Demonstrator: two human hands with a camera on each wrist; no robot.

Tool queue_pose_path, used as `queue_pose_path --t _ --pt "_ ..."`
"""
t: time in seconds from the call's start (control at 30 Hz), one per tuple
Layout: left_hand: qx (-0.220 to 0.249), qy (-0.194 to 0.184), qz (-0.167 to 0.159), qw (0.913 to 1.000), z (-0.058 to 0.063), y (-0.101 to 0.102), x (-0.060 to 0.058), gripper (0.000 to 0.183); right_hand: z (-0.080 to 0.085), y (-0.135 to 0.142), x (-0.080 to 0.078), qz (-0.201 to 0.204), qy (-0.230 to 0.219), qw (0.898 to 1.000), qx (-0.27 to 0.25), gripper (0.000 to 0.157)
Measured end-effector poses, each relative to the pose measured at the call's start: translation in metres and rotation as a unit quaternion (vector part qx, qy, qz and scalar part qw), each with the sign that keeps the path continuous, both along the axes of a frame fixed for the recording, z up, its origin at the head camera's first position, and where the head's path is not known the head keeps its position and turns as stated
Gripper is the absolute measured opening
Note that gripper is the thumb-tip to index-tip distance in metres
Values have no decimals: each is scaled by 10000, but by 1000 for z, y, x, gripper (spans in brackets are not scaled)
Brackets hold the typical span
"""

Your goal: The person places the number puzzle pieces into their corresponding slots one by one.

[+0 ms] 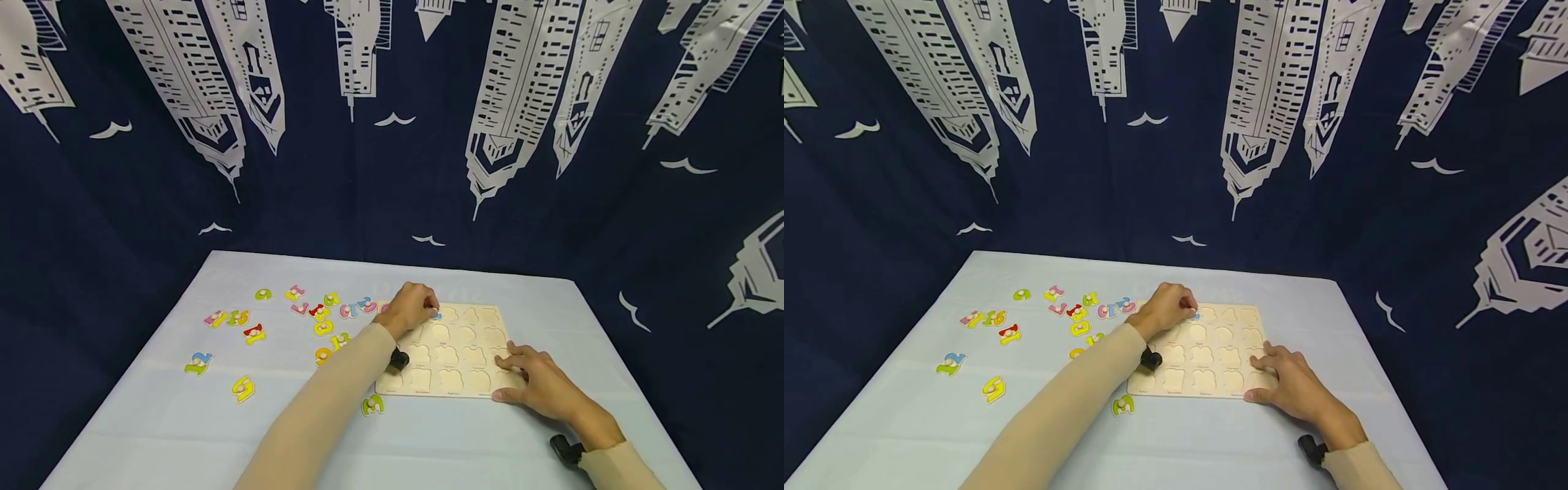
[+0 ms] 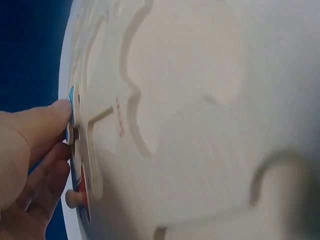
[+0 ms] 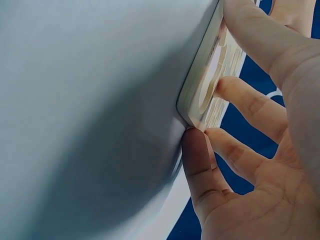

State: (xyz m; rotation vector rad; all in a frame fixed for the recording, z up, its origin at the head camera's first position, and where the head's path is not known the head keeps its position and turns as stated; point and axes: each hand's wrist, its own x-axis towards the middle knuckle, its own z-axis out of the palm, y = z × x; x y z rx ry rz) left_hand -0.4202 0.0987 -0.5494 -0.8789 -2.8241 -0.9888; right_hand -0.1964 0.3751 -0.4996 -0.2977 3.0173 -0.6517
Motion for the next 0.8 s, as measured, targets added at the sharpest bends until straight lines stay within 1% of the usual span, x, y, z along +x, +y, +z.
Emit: queue_pose_path --t 0.07,0.13,0.17,0.2,0.23,0.27,0.33,0.37,0.4,0.43,0.5,0.53,0.6,0.7,0.8 --pt "73 83 63 9999 -3 0 -1 8 -1 0 0 6 -17 10000 -34 81" --pt "178 87 124 9997 -5 -1 0 11 -2 0 0 18 -56 10000 -64 82" --pt "201 100 133 9997 -4 -3 1 12 -2 0 0 27 -72 9999 -67 82" --pt "143 196 183 9995 2 -5 9 11 -1 0 0 27 -97 9999 -69 83" --pt "130 176 182 9996 5 -6 11 10 -1 0 0 21 -111 9999 -58 83" --pt "84 157 182 9997 7 -7 13 9 0 0 1 -1 -110 9999 -28 83" --pt "-25 267 162 9995 9 -9 14 7 1 0 0 -37 -107 9999 24 83" --pt "-87 331 146 9993 8 -10 14 6 2 0 0 -46 -114 9999 44 83" --pt "-142 338 157 9992 7 -10 13 6 2 -1 0 -50 -119 9999 66 83" --pt "-161 295 139 9993 0 -9 6 8 2 -1 -1 -49 -124 9999 80 83" --pt "-246 451 125 9986 -7 -4 0 8 3 -1 0 -51 -116 9999 86 82" --pt "-302 430 130 9985 -9 -2 -3 8 3 0 0 -44 -110 9999 83 82" --pt "-401 530 131 9977 -15 1 -8 9 3 0 0 -23 -88 9999 72 82" --pt "-518 641 124 9965 -20 1 -12 4 3 -1 0 -5 -71 10000 44 81" --pt "-538 659 157 9963 -23 -1 -12 6 2 -2 -1 7 -68 10000 32 81"
